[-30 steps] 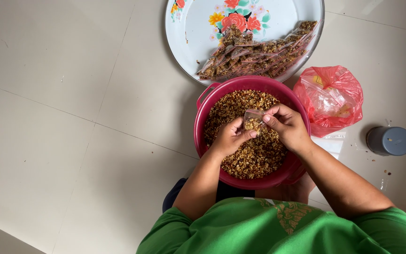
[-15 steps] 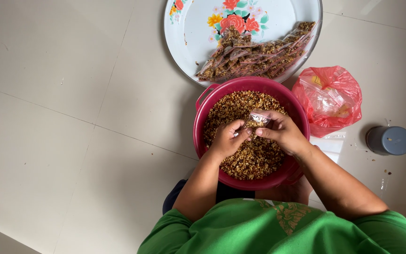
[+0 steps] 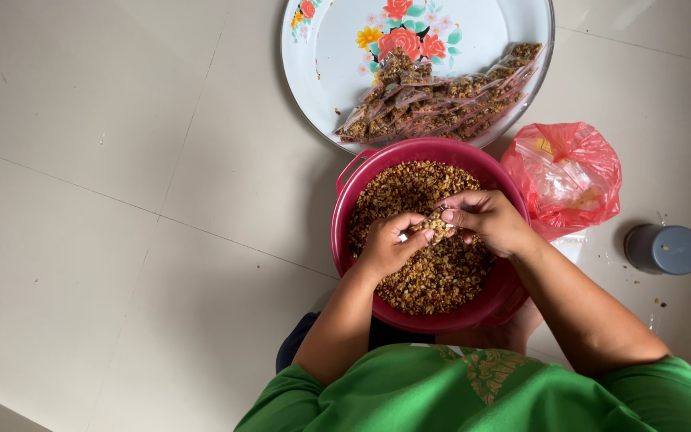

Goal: Packaging small grains into individual plastic bags using a spoon while sitting on the floor.

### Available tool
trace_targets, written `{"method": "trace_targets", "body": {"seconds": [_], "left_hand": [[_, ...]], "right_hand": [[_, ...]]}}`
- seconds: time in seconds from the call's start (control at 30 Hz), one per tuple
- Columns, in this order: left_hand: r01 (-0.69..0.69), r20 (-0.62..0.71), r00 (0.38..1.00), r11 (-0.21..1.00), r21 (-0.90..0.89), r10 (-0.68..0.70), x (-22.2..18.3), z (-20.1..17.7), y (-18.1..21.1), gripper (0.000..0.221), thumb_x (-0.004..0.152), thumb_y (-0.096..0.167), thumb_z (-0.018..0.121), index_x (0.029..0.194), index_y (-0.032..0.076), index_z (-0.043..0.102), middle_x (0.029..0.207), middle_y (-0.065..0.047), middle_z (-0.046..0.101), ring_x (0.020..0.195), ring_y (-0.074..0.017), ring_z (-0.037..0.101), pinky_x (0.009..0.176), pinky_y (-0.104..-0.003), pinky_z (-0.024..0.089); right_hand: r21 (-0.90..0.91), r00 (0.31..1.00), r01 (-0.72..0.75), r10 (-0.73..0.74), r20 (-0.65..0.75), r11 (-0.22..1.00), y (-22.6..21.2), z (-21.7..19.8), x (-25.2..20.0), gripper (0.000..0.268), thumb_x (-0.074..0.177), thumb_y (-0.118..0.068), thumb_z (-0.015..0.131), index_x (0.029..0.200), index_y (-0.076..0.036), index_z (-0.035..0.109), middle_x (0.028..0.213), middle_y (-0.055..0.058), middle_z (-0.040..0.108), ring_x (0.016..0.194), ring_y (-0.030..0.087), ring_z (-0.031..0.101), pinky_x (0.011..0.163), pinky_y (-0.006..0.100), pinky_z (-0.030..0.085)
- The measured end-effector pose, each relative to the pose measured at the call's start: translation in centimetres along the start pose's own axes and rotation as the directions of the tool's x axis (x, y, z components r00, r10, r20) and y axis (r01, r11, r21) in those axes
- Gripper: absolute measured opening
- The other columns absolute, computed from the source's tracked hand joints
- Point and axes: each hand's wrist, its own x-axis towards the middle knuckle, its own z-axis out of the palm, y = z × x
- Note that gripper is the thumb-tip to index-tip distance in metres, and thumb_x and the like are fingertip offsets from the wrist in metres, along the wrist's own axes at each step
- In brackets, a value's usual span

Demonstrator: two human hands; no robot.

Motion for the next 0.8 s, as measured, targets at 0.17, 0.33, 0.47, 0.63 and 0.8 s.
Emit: {"method": "trace_targets", "body": {"seconds": [0.17, 0.33, 0.47, 0.63, 0.8], "left_hand": [[0.006, -0.089, 0.996, 0.998, -0.065, -0.012, -0.3, 0.0, -2.5, 0.016, 0.096, 0.017, 0.076, 0.090, 0.004, 0.069, 0.067, -0.012, 0.069, 0.058, -0.0178, 0.064, 0.059, -0.029, 0.052], [0.063, -0.232, 0.970, 0.997, -0.054, -0.074, -0.6, -0.1, -4.9, 0.022, 0.097, 0.024, 0.075, 0.088, 0.005, 0.070, 0.061, -0.004, 0.063, 0.058, -0.0065, 0.057, 0.057, -0.023, 0.048], [0.079, -0.142, 0.987, 0.997, -0.020, -0.081, -0.1, -0.7, -2.8, 0.020, 0.100, 0.029, 0.065, 0.097, 0.010, 0.063, 0.074, 0.001, 0.063, 0.059, -0.0082, 0.056, 0.055, -0.022, 0.045], [0.088, -0.135, 0.986, 0.991, -0.099, -0.101, 0.3, -1.0, -1.5, 0.011, 0.098, 0.015, 0.067, 0.105, 0.007, 0.065, 0.082, 0.002, 0.060, 0.066, -0.0065, 0.049, 0.062, -0.021, 0.040], [0.104, -0.116, 0.986, 0.981, -0.167, -0.124, 0.3, -1.1, -1.6, 0.015, 0.098, 0.013, 0.067, 0.111, 0.006, 0.065, 0.089, 0.000, 0.062, 0.074, -0.0071, 0.051, 0.068, -0.021, 0.042]], "right_hand": [[-0.071, 0.997, -0.015, 0.020, 0.080, 0.997, -2.7, -0.2, 2.8, 0.019, 0.085, 0.001, 0.079, 0.099, 0.011, 0.073, 0.076, 0.018, 0.073, 0.062, 0.021, 0.071, 0.037, 0.020, 0.052], [-0.267, 0.997, 0.018, -0.037, -0.064, 0.964, -6.8, -2.1, 8.7, 0.017, 0.096, -0.006, 0.076, 0.109, 0.003, 0.071, 0.083, 0.019, 0.072, 0.065, 0.024, 0.071, 0.046, 0.028, 0.056], [-0.598, 0.984, 0.018, -0.121, -0.131, 0.801, -9.4, -3.1, 15.8, 0.014, 0.105, -0.007, 0.064, 0.115, 0.001, 0.069, 0.103, 0.013, 0.069, 0.084, 0.019, 0.071, 0.074, 0.030, 0.063], [-0.954, 0.793, 0.272, -0.590, 0.149, 0.126, -3.7, -7.7, 23.8, 0.012, 0.095, 0.006, 0.072, 0.104, 0.004, 0.080, 0.093, 0.016, 0.077, 0.063, 0.021, 0.066, 0.059, 0.031, 0.056], [-0.988, 0.950, 0.066, -0.313, 0.019, 0.140, -3.6, -7.8, 23.9, 0.026, 0.096, -0.005, 0.066, 0.121, -0.003, 0.076, 0.111, 0.020, 0.074, 0.081, 0.033, 0.070, 0.077, 0.044, 0.058]]}}
